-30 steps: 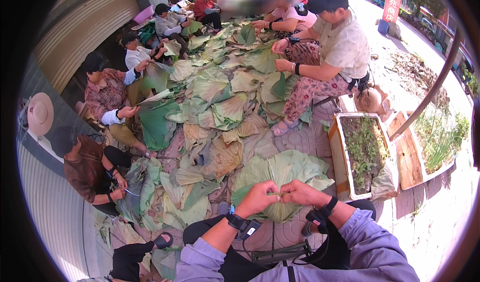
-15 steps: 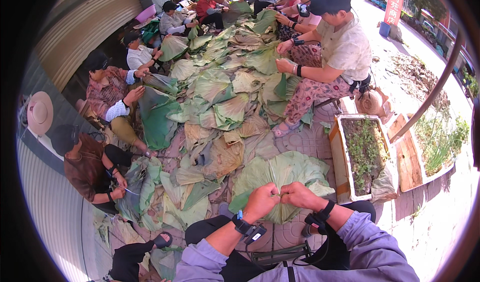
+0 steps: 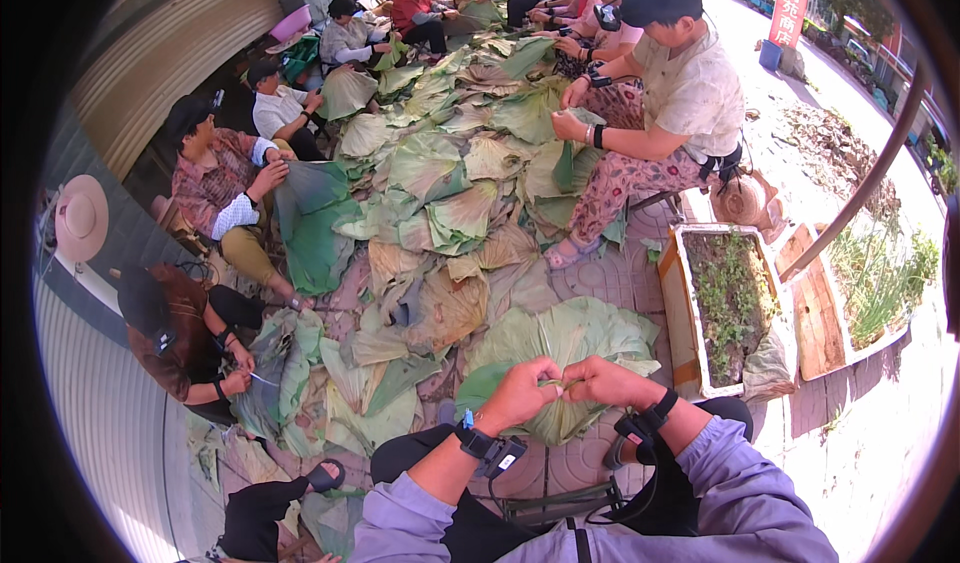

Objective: The person picks up large lotus leaves from a pile on the ground and folds them into triangular or funnel shapes by hand, securing them with white plastic ties.

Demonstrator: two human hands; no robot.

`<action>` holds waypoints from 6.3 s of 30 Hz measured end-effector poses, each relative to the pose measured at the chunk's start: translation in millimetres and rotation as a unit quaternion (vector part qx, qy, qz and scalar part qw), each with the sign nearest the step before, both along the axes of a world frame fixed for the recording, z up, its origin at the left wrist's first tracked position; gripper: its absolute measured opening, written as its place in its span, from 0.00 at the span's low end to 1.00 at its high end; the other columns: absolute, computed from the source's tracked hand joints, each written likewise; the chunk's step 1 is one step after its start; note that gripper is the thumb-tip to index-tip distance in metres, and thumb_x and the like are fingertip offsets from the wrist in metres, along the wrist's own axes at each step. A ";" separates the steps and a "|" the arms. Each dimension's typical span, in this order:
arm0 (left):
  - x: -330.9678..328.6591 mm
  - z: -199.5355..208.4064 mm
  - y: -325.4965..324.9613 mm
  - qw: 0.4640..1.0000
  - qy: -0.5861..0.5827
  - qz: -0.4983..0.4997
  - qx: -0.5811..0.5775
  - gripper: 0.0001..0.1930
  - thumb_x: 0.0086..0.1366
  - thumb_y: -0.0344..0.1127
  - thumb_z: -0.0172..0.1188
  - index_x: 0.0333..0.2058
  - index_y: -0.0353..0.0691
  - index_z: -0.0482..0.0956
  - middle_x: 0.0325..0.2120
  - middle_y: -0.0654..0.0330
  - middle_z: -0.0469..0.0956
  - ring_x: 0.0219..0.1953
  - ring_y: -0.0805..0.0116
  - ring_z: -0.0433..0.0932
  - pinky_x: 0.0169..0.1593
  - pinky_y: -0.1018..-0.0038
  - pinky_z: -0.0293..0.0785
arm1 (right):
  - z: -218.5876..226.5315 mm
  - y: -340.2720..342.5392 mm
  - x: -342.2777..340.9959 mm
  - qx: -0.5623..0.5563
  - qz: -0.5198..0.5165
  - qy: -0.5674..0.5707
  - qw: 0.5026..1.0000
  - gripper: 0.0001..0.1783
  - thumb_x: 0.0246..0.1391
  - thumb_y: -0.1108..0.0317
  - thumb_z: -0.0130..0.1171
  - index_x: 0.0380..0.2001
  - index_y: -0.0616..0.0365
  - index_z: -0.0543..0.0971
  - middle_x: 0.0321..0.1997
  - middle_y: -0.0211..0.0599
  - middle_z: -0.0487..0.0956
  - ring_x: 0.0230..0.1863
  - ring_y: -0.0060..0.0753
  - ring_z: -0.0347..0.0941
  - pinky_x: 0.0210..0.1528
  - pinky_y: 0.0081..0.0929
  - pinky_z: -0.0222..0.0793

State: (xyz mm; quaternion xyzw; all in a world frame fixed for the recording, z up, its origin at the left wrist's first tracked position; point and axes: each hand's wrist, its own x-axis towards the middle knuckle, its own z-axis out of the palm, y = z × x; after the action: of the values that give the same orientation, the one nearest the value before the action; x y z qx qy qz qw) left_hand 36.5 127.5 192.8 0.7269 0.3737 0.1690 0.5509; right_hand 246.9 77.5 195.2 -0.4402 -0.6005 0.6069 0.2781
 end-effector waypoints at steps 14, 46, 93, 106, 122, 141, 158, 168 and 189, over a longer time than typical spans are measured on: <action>-10.1 22.8 6.3 0.994 -0.058 -0.092 -0.030 0.12 0.59 0.29 0.67 0.40 0.35 0.76 0.35 0.65 0.76 0.41 0.76 0.73 0.48 0.76 0.71 | 15.2 -2.2 3.3 -0.091 0.032 0.053 0.994 0.08 0.57 0.67 0.62 0.34 0.62 0.82 0.27 0.16 0.73 0.32 0.12 0.63 0.35 0.21 0.61; 1.1 -3.4 -2.9 0.997 0.042 0.001 0.067 0.13 0.51 0.30 0.68 0.34 0.35 0.76 0.29 0.49 0.80 0.34 0.51 0.80 0.38 0.64 0.74 | -5.1 -6.6 -14.6 0.086 -0.046 -0.110 0.989 0.10 0.51 0.66 0.61 0.30 0.62 0.79 0.26 0.54 0.75 0.26 0.45 0.72 0.33 0.40 0.69; -128.8 6.6 78.2 0.871 0.015 0.404 0.280 0.09 0.61 0.23 0.61 0.41 0.32 0.76 0.34 0.61 0.79 0.37 0.74 0.76 0.44 0.76 0.72 | 41.3 4.0 130.0 0.215 -0.455 -0.140 0.853 0.10 0.55 0.69 0.63 0.36 0.66 0.80 0.25 0.34 0.78 0.29 0.23 0.71 0.35 0.26 0.67; -118.8 2.3 57.3 0.889 -0.054 0.414 0.189 0.12 0.62 0.24 0.62 0.45 0.30 0.76 0.38 0.60 0.81 0.40 0.74 0.78 0.46 0.77 0.73 | 52.3 -18.6 122.1 0.262 -0.352 -0.267 0.858 0.12 0.51 0.68 0.62 0.38 0.63 0.80 0.34 0.54 0.80 0.38 0.57 0.77 0.41 0.43 0.71; 36.0 47.9 13.8 0.993 -0.071 0.064 -0.074 0.09 0.70 0.36 0.59 0.42 0.36 0.80 0.36 0.70 0.78 0.38 0.82 0.72 0.44 0.80 0.69 | 56.7 -20.4 39.2 0.257 0.008 -0.038 0.966 0.18 0.51 0.76 0.61 0.48 0.64 0.79 0.42 0.46 0.82 0.45 0.45 0.78 0.51 0.36 0.71; 35.0 42.4 -20.8 0.951 -0.223 0.060 -0.204 0.10 0.70 0.31 0.57 0.48 0.35 0.75 0.43 0.62 0.79 0.45 0.74 0.78 0.52 0.75 0.73 | 45.1 -13.9 28.5 0.243 -0.192 -0.024 0.950 0.19 0.42 0.74 0.69 0.40 0.63 0.76 0.34 0.47 0.81 0.38 0.46 0.78 0.44 0.35 0.73; 25.7 48.1 -12.1 0.981 -0.096 -0.033 -0.164 0.11 0.64 0.29 0.64 0.45 0.37 0.78 0.39 0.68 0.79 0.40 0.80 0.76 0.46 0.80 0.73 | 50.7 -22.9 45.6 0.236 -0.038 -0.172 0.956 0.24 0.45 0.69 0.70 0.47 0.62 0.76 0.35 0.51 0.78 0.40 0.48 0.76 0.45 0.39 0.70; -8.0 30.8 -16.1 0.998 0.050 -0.037 0.000 0.13 0.55 0.23 0.63 0.42 0.33 0.79 0.31 0.68 0.78 0.33 0.79 0.73 0.40 0.78 0.71 | 62.2 -19.4 66.6 0.164 -0.008 -0.124 0.979 0.19 0.44 0.69 0.71 0.34 0.69 0.74 0.24 0.47 0.72 0.31 0.23 0.66 0.37 0.35 0.66; -14.0 -4.9 -35.5 0.976 0.010 0.103 0.192 0.12 0.55 0.29 0.68 0.38 0.34 0.79 0.34 0.57 0.79 0.39 0.62 0.79 0.46 0.70 0.74 | 57.6 -17.2 53.6 0.130 0.046 -0.081 0.987 0.16 0.49 0.71 0.68 0.26 0.64 0.68 0.22 0.29 0.58 0.29 0.17 0.56 0.32 0.29 0.58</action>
State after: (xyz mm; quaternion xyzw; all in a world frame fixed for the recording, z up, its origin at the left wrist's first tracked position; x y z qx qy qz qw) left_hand 22.5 92.0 187.9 0.7780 0.4129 0.2862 0.3773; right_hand 300.5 60.3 252.8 -0.4201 -0.7146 0.4979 0.2550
